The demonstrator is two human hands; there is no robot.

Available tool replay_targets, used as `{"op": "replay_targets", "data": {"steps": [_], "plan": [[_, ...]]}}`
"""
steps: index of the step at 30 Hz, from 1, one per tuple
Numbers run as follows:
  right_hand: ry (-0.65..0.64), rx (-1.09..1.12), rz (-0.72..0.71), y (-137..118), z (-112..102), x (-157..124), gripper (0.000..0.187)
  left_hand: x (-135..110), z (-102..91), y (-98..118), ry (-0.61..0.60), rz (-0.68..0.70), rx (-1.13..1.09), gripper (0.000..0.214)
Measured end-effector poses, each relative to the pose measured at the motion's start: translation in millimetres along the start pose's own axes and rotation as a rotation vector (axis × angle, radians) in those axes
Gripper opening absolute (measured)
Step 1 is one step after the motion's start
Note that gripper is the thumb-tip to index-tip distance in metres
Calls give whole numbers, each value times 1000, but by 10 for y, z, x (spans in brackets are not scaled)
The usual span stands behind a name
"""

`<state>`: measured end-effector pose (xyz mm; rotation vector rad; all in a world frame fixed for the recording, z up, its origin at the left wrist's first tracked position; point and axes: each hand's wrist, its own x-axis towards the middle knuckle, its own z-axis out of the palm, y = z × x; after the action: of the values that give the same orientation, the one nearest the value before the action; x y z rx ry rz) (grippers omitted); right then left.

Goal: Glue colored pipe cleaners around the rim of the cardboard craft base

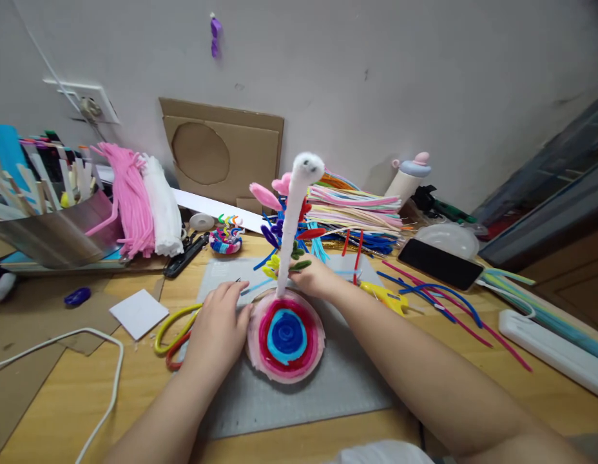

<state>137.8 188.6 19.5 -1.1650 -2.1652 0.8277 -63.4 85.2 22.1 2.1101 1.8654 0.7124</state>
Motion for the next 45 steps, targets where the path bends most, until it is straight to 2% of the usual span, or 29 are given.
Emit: {"op": "replay_targets", "data": {"steps": [3,8,12,16,20,24,28,30,33,38,41,45], "plan": [[-59,-15,-77,8,34,109,15,2,-24,2,-69,-20,-18,27],[-113,-56,-139,-65,33,115,22,2,-26,48,-152,-92,-60,21],[-33,-128,-114,-137,38,34,21,15,-63,87,-200,-129,-105,20],[102,-206,-48,-248,-74,-278,27,36,-257,39,-161,-200,-131,20],[94,-179,5,-330,-345,-799,24,17,-475,-68,-124,-328,-182,25],[116,25,251,-237,-489,-1302,27,-82,-432,-117,-160,-389,-289,26],[67,651,496,-194,-252,-1690,48,-183,-229,-62,-233,-428,-361,23],[24,912,500,-254,-84,-1819,47,-222,-158,-8,-259,-433,-392,22],[27,1033,430,-354,53,-1898,42,-308,-109,79,-268,-428,-433,23],[141,773,399,-304,-17,-1736,56,-596,-46,202,-260,-452,-487,26],[177,641,403,-185,-110,-1585,56,-794,17,287,-276,-452,-577,28],[343,346,448,29,-392,-1572,51,-960,30,403,-337,-456,-706,30]]}}
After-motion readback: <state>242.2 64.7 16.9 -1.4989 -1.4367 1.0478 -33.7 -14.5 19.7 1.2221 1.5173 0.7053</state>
